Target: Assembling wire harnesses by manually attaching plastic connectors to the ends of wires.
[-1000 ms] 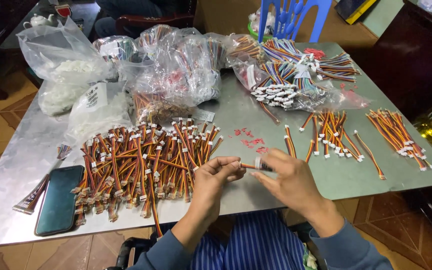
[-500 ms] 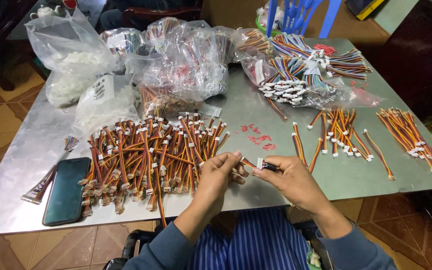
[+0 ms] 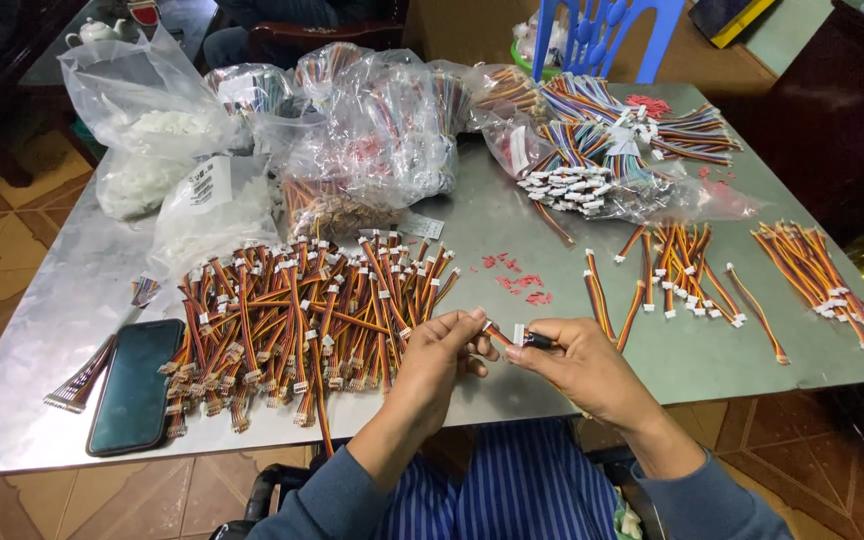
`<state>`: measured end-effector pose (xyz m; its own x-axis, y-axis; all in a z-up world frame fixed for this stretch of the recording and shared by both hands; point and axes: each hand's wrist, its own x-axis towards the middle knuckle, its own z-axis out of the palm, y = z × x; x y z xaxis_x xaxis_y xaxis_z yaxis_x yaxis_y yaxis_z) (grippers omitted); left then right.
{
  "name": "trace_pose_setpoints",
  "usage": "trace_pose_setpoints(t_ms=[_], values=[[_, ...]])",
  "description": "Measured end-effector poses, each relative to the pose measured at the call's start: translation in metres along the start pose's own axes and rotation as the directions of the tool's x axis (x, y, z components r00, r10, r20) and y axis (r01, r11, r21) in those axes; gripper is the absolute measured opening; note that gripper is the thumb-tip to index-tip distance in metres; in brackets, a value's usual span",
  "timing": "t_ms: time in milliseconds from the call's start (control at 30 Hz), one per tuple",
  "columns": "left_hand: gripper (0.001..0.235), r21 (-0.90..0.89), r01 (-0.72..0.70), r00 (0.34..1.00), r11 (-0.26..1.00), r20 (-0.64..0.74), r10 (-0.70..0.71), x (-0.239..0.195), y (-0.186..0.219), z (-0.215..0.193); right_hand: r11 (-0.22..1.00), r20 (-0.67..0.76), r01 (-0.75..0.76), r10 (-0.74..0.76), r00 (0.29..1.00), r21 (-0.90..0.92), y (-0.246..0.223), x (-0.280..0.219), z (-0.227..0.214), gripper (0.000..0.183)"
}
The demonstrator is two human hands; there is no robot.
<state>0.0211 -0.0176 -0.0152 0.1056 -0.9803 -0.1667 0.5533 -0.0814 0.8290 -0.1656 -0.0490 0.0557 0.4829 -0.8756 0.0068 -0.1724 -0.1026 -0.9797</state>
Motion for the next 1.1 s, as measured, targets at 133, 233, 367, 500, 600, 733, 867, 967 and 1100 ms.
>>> trace_pose_setpoints(t_ms=[133, 233, 367, 500, 600, 733, 867, 967, 1100], values=[[0.028, -0.012, -0.037, 0.999, 0.999, -0.005, 0.037, -0.011, 0.021, 0.008, 0.998, -0.043, 0.009, -0.011, 0.999, -0.059, 0.007, 0.006, -0.024, 0.020], [0.026, 0.094, -0.260, 0.957, 0.961, -0.110, 0.269, -0.025, 0.055, 0.014, 0.994, -0.318, 0.008, -0.042, 0.947, -0.106, 0.008, 0.009, -0.070, 0.015], [0.005, 0.732, -0.591, 0.615, 0.340, 0.135, 0.777, -0.012, 0.057, -0.018, 0.901, -0.403, -0.116, -0.070, 0.912, -0.418, 0.060, 0.027, -0.139, 0.022], [0.007, 0.847, -0.446, 0.482, -0.288, 0.499, 0.720, -0.004, 0.054, -0.044, 0.754, -0.404, -0.316, 0.073, 0.912, -0.576, 0.067, 0.031, -0.147, 0.029], [0.009, 0.812, -0.403, 0.485, -0.423, 0.581, 0.653, -0.002, 0.047, -0.054, 0.656, -0.439, -0.368, 0.061, 0.896, -0.659, 0.049, 0.028, -0.146, 0.048], [0.009, 0.823, -0.389, 0.546, -0.414, 0.568, 0.616, -0.013, 0.037, -0.059, 0.630, -0.410, -0.354, 0.061, 0.910, -0.691, 0.052, 0.024, -0.152, 0.045], [0.009, 0.842, -0.437, 0.551, -0.315, 0.528, 0.647, -0.030, 0.038, -0.048, 0.647, -0.407, -0.377, 0.111, 0.907, -0.663, 0.052, 0.036, -0.143, 0.057], [0.013, 0.841, -0.487, 0.566, -0.237, 0.510, 0.647, -0.043, 0.031, -0.035, 0.605, -0.385, -0.414, 0.185, 0.904, -0.680, 0.057, 0.040, -0.139, 0.067], [0.017, 0.816, -0.523, 0.578, -0.247, 0.552, 0.601, -0.050, 0.025, -0.028, 0.563, -0.371, -0.403, 0.177, 0.912, -0.722, 0.059, 0.042, -0.137, 0.070]])
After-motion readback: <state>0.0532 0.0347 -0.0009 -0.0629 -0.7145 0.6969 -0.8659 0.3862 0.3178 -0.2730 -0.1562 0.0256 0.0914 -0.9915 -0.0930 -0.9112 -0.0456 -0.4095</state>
